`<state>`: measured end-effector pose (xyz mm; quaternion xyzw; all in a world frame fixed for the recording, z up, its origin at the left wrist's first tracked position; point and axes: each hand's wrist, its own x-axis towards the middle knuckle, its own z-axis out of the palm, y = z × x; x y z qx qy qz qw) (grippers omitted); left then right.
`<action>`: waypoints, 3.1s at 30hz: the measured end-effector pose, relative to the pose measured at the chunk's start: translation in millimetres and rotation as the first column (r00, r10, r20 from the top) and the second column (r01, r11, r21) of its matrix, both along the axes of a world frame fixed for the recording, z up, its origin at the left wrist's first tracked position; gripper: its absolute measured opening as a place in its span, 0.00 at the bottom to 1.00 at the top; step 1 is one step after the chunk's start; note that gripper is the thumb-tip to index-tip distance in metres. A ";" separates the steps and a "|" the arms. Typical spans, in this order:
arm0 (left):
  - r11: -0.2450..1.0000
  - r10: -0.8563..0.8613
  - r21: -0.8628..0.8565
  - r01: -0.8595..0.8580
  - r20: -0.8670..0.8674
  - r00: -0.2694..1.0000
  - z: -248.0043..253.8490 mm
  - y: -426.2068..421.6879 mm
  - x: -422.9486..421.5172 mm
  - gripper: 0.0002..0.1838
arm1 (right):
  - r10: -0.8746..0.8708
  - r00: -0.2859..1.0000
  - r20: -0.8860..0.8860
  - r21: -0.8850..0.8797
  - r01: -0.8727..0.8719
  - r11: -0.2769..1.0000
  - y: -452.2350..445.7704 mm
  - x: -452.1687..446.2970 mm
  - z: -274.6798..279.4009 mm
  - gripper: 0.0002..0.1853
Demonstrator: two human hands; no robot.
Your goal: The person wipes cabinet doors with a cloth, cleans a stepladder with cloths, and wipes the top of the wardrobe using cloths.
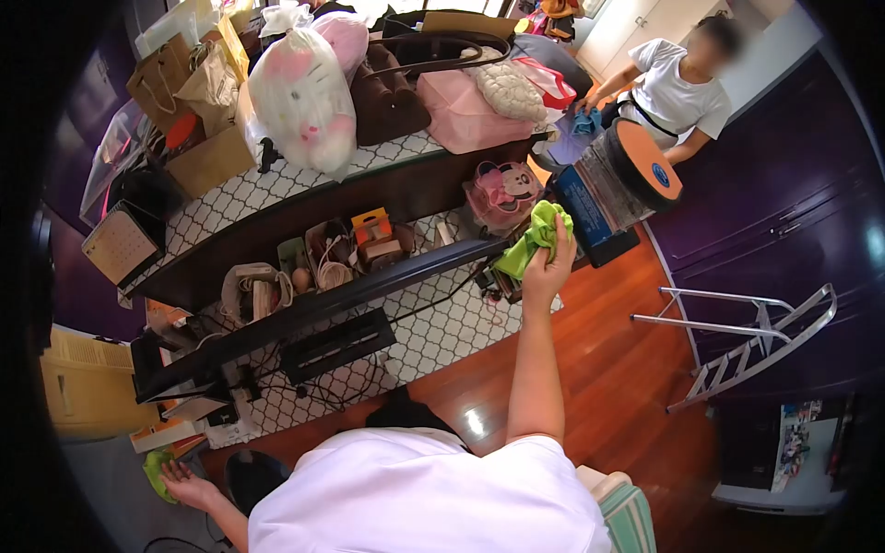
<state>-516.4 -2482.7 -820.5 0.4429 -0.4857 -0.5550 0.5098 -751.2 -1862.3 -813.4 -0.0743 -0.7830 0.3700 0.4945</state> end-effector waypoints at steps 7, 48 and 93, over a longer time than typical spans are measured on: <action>0.999 -0.041 -0.015 0.040 -0.032 0.999 11.9 -0.3 2.4 0.26 | -0.088 0.990 -0.106 -0.041 0.085 0.996 -15.0 19.9 21.1 0.28; 0.998 0.056 0.018 -0.061 0.200 0.978 -8.1 36.9 36.2 0.26 | 0.539 0.459 0.706 -0.656 0.138 0.742 -12.9 -35.0 -350.4 0.20; 0.752 -0.644 0.333 0.569 0.188 0.741 -116.7 117.9 172.8 0.33 | 0.332 -0.606 0.723 -0.378 0.055 0.924 63.2 585.0 -246.6 0.33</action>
